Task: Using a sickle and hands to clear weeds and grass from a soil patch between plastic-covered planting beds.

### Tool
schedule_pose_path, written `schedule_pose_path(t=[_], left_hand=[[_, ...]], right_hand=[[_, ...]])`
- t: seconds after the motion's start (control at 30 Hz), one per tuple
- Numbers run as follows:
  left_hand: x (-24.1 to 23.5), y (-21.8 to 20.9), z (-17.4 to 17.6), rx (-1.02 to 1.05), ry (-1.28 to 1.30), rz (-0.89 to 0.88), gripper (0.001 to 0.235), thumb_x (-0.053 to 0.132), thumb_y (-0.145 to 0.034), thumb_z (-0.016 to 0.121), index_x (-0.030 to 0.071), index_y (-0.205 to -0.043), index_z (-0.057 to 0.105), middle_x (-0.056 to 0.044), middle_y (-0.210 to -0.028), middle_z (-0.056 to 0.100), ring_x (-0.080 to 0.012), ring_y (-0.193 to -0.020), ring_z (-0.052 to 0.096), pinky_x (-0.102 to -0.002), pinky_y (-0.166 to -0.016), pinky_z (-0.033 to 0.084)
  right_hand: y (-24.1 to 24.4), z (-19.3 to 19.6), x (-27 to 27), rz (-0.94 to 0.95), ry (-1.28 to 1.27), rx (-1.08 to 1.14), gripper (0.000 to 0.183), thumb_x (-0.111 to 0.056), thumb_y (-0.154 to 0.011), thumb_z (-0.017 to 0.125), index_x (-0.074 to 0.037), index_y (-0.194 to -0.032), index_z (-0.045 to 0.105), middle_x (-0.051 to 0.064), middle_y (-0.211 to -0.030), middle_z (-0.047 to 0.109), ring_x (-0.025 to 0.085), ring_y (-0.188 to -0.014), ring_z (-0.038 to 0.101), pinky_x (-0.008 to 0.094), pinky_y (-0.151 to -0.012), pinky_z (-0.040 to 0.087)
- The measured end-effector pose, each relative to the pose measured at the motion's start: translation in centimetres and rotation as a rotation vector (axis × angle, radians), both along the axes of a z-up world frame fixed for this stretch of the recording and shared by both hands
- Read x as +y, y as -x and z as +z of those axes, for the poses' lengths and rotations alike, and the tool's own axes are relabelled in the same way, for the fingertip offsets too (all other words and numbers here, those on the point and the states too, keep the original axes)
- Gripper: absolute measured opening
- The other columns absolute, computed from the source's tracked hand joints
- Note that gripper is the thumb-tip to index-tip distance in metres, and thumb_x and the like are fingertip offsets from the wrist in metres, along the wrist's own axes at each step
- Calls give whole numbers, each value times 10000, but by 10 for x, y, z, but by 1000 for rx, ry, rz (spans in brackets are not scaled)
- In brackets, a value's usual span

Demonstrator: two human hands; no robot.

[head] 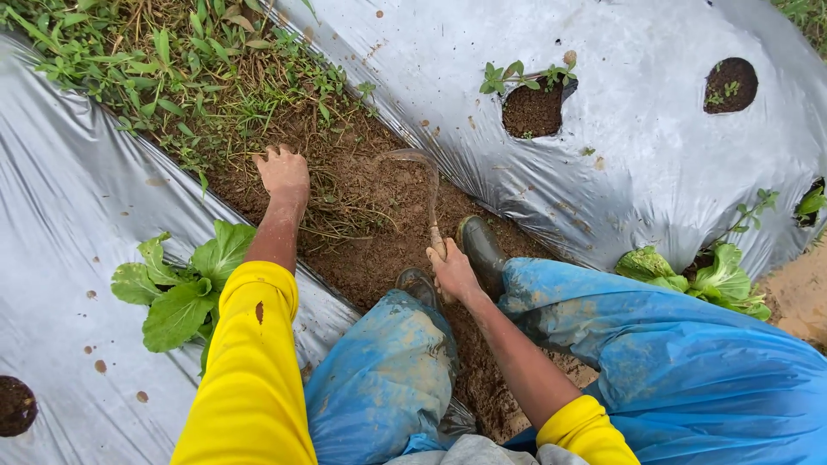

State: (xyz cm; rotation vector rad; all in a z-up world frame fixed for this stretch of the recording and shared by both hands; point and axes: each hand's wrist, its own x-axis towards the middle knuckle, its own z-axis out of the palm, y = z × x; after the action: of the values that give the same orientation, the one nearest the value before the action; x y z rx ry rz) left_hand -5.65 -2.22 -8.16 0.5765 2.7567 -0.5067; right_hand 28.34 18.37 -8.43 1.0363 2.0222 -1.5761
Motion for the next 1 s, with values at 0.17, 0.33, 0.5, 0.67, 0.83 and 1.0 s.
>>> schedule_pose_path(t=[0.17,0.33,0.5,0.67,0.83,1.0], left_hand=[[-10,5,-13,-31,-110,53,464,55,-1031,476,134,-1487,522,-151,-1488,530,-382,-1414,427,-625,-1084,331],[-3,-16,7,-344,-174,-4,768,-24,-973,477,196,-1667,233,-140,-1690,245,-410,-1523,310,-660,-1186,308],[-12,-19,-42,-338,-61,-113,739,19,-978,434,280,-1651,278,-112,-1688,302,-394,-1546,285,-686,-1158,280],[3,-27,-9,-323,-17,-96,755,40,-980,467,227,-1669,223,-137,-1730,200,-409,-1572,202,-707,-1187,196],[39,-2,24,-299,40,-172,795,111,-947,533,289,-1663,236,-101,-1748,147,-432,-1579,139,-776,-1174,101],[109,17,137,-181,-224,-185,722,169,-1022,527,257,-1666,214,-139,-1646,339,-422,-1544,241,-747,-1200,198]], right_hand=[[1,-16,-1,55,-6,-27,739,-350,-1114,544,111,-1622,266,154,-792,744,227,-594,743,411,-602,658],[11,-15,-5,80,-15,-34,722,-300,-1077,582,102,-1605,298,157,-744,730,249,-604,745,420,-616,646],[15,-28,5,105,-28,-33,665,-272,-1071,569,69,-1589,328,161,-791,753,238,-622,760,415,-637,651],[9,7,-4,92,20,-75,742,-312,-1083,572,71,-1633,252,197,-975,771,205,-656,782,415,-671,699],[33,62,19,173,-39,-85,722,-318,-1111,540,82,-1634,244,267,-1195,737,216,-772,803,420,-738,721],[84,161,97,527,-335,-17,557,-272,-1124,511,85,-1541,414,278,-1188,690,234,-728,755,395,-719,688]])
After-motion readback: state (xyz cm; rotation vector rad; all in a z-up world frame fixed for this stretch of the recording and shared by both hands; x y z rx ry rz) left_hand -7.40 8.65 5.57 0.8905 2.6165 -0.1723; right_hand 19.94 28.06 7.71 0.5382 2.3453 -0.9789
